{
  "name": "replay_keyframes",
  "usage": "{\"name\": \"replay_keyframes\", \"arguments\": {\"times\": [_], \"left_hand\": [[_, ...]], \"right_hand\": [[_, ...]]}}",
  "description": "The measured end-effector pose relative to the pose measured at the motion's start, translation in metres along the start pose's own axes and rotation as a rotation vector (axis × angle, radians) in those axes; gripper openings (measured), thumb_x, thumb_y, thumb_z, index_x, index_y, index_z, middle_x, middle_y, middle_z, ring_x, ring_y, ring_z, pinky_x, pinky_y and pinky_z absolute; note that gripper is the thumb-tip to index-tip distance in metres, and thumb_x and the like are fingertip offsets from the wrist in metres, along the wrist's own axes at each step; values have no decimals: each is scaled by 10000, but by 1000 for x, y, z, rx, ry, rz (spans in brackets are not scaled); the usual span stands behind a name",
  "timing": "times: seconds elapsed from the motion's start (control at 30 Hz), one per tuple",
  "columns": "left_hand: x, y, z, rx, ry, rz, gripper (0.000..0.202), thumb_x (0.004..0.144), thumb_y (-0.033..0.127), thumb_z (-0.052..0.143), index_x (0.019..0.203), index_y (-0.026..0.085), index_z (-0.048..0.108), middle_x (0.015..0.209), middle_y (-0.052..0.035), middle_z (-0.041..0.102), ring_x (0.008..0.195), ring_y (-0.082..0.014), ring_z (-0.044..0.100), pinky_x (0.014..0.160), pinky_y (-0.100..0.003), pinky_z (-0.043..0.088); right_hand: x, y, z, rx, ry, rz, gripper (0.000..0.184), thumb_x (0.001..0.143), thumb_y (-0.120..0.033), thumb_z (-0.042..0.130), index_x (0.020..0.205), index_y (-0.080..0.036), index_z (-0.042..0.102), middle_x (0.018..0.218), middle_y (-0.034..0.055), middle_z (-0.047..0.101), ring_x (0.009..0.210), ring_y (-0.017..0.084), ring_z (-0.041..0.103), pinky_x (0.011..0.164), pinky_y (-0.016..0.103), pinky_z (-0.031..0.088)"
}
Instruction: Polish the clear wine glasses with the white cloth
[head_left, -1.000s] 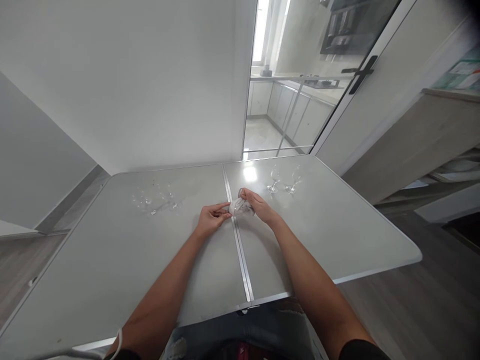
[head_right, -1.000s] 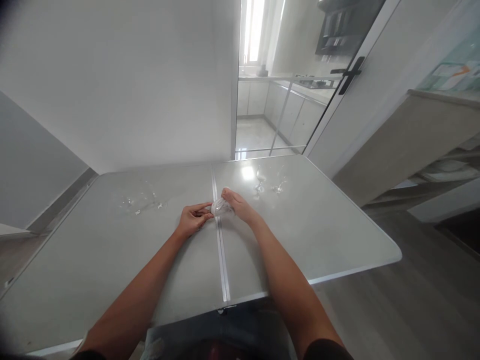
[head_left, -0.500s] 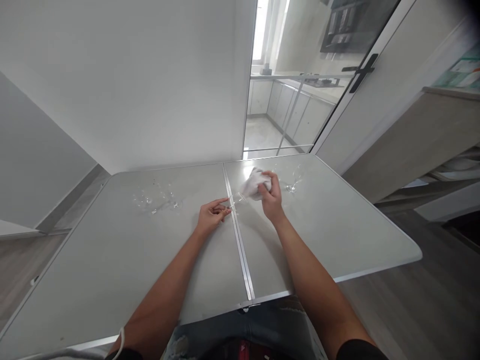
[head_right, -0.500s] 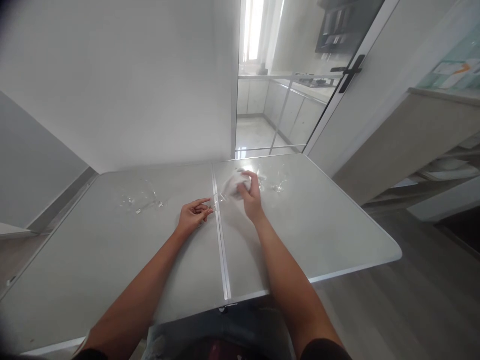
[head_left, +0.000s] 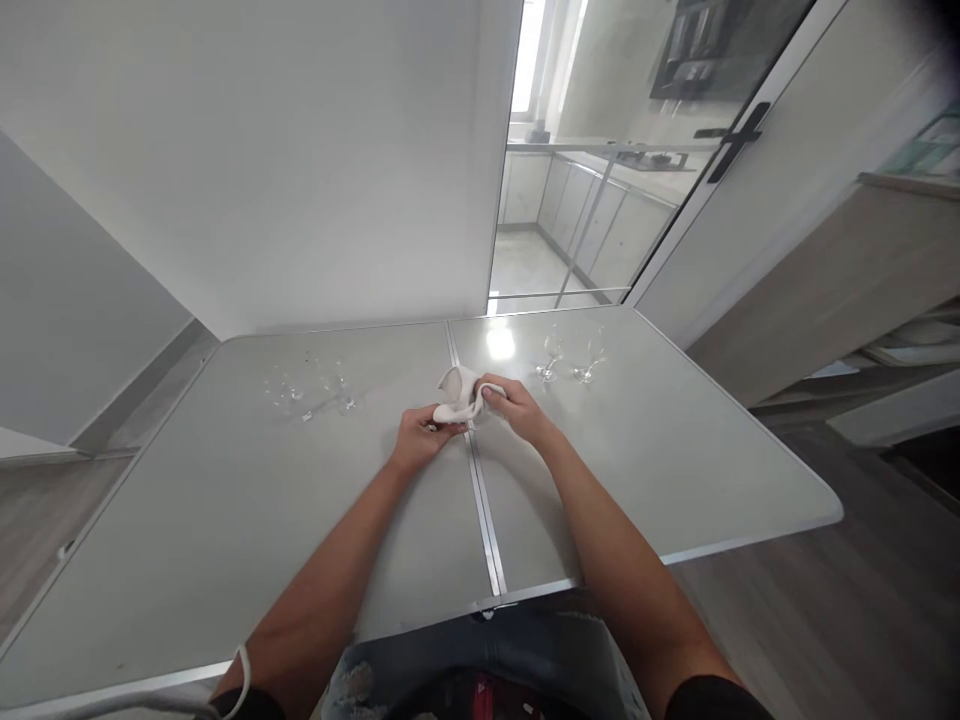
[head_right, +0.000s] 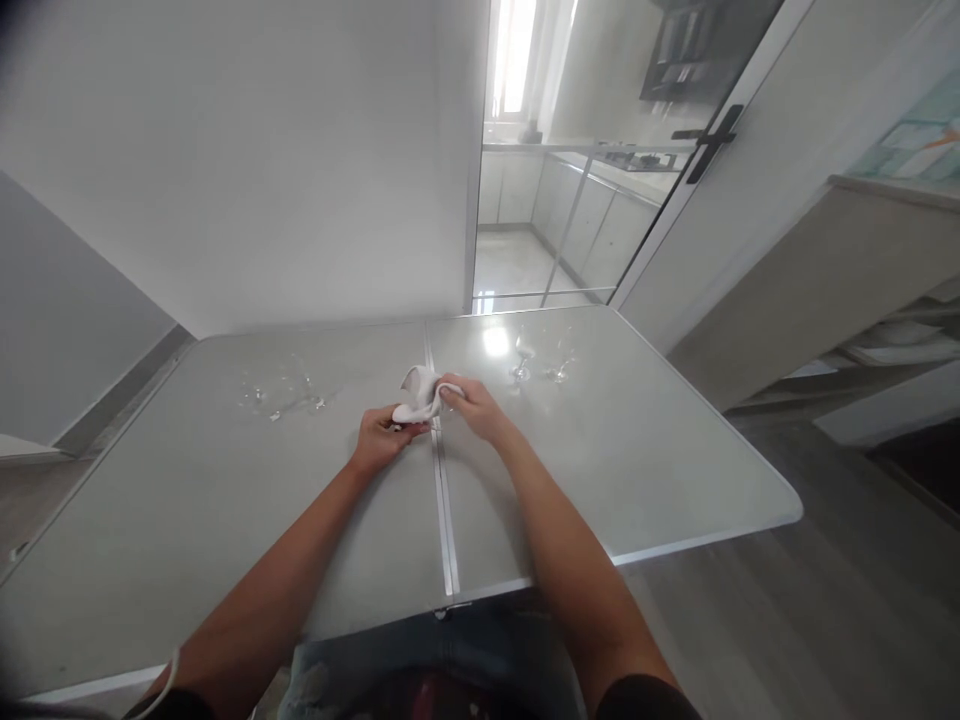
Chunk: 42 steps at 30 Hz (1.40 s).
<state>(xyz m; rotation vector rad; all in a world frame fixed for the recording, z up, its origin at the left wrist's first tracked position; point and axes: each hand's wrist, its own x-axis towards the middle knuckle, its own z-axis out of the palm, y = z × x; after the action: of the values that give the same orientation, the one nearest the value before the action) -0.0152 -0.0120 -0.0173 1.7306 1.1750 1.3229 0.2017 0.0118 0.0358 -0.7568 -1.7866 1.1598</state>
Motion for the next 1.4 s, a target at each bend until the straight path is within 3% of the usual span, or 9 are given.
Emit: {"name": "replay_keyframes", "arguments": {"times": [0.2, 0.37, 0.53, 0.67, 0.83, 1.0, 1.2, 1.3, 1.4], "left_hand": [[1, 2, 1, -370, -110, -113, 364, 618, 377, 920, 826, 122, 765, 754, -106, 763, 569, -171, 643, 463, -257, 480], [9, 2, -3, -495, 77, -127, 417, 671, 413, 901, 892, 135, 684, 674, -50, 733, 452, -106, 571, 451, -232, 449], [14, -2, -5, -509, 204, -155, 441, 731, 455, 858, 939, 173, 590, 683, -24, 718, 497, -107, 605, 466, -203, 421], [14, -2, -2, -484, 231, -181, 461, 719, 479, 857, 901, 171, 566, 700, -34, 720, 499, -103, 598, 445, -197, 398], [9, 0, 2, -412, 138, -191, 436, 723, 450, 856, 874, 173, 555, 655, -4, 698, 409, -54, 466, 431, -199, 387], [1, 0, 4, -223, 125, -99, 351, 714, 424, 858, 821, 168, 643, 677, -22, 696, 552, -118, 618, 543, -231, 490], [-3, 1, 4, -132, -30, -54, 288, 653, 377, 902, 780, 167, 751, 742, -72, 757, 673, -201, 711, 614, -284, 548], [-2, 4, 3, -232, -54, -104, 322, 657, 373, 902, 844, 148, 764, 730, -86, 754, 583, -175, 668, 506, -263, 506], [2, 7, 1, -379, -46, -160, 386, 656, 386, 903, 888, 126, 737, 689, -75, 736, 476, -123, 579, 434, -240, 451]], "right_hand": [[2, 11, 7, 750, 15, 330, 327, 861, -506, 648, 894, -181, 645, 744, 23, 628, 660, 166, 561, 620, 278, 449], [7, 16, 34, 823, 96, 307, 371, 878, -529, 621, 988, -178, 671, 882, 69, 721, 783, 206, 644, 709, 320, 516], [5, 25, 53, 552, 293, 246, 388, 887, -545, 648, 1015, -184, 712, 828, 32, 695, 756, 178, 630, 723, 308, 543], [1, 24, 54, 110, 390, -19, 467, 976, -507, 533, 1347, -242, 628, 1296, 80, 661, 1285, 246, 561, 1115, 408, 443], [-4, 15, 46, -384, 210, -307, 492, 1025, -357, 417, 1497, -241, 495, 1633, 80, 362, 1545, 260, 263, 1267, 484, 220], [-1, 2, 34, -550, 106, -307, 330, 1001, -350, 502, 1271, -267, 673, 1481, 65, 568, 1492, 283, 376, 1270, 554, 111], [4, 2, 10, 20, 46, 39, 401, 987, -492, 501, 886, -200, 756, 880, 50, 742, 898, 228, 680, 968, 426, 481], [4, 8, 9, 415, 60, 277, 375, 919, -499, 597, 898, -159, 753, 819, 46, 719, 717, 182, 631, 720, 315, 504], [6, 15, 23, 709, 146, 361, 364, 875, -496, 620, 913, -153, 733, 804, 53, 714, 720, 193, 630, 687, 313, 518]]}}
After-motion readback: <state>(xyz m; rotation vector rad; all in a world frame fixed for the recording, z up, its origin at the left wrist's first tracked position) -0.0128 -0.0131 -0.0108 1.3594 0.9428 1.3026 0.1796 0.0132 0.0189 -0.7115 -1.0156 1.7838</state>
